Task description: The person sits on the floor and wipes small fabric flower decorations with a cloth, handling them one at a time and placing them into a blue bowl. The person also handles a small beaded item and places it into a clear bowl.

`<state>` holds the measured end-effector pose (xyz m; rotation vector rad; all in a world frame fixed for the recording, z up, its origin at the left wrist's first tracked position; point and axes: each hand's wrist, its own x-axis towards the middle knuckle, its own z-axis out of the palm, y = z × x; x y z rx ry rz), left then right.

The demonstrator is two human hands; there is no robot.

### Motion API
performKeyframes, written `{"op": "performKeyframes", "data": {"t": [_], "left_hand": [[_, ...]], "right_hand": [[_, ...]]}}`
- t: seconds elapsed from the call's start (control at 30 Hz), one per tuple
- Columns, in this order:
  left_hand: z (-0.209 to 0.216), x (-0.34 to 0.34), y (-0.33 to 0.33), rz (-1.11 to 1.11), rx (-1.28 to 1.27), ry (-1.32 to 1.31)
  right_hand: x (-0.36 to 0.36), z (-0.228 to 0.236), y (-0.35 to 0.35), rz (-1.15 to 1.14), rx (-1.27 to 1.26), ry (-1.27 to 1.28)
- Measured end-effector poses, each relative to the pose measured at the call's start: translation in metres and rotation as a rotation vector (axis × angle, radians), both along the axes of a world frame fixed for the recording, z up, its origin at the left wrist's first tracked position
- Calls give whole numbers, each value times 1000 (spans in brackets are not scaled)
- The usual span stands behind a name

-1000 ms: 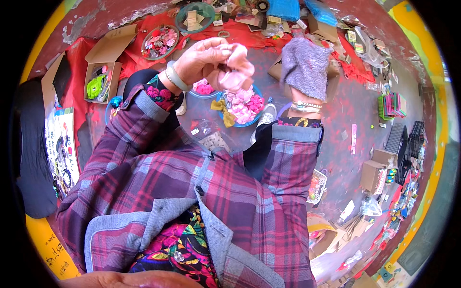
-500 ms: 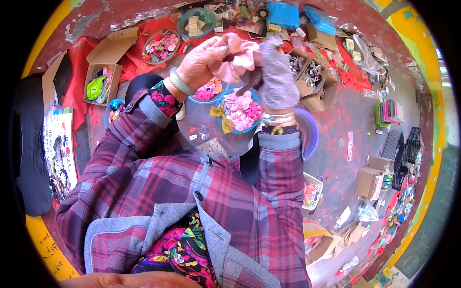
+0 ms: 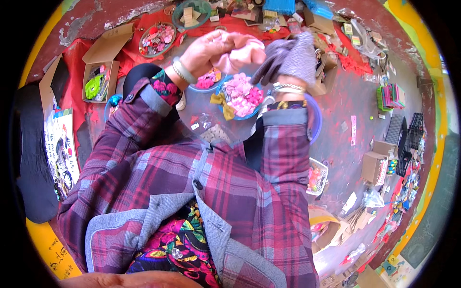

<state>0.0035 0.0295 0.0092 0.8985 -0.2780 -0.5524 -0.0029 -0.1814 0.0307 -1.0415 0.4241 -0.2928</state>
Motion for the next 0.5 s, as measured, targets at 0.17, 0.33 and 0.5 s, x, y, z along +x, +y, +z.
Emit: {"op": "performKeyframes", "data": {"t": [0.17, 0.33, 0.5], "left_hand": [[-25, 14, 7, 85, 106, 61], [-93, 28, 7, -23, 278, 14], [-135, -7, -13, -174, 1347, -1119]], "right_hand": [[-4, -18, -52, -29, 111, -126], [-20, -12, -62, 49, 162, -67], [-24, -25, -81, 200, 305, -161]]}}
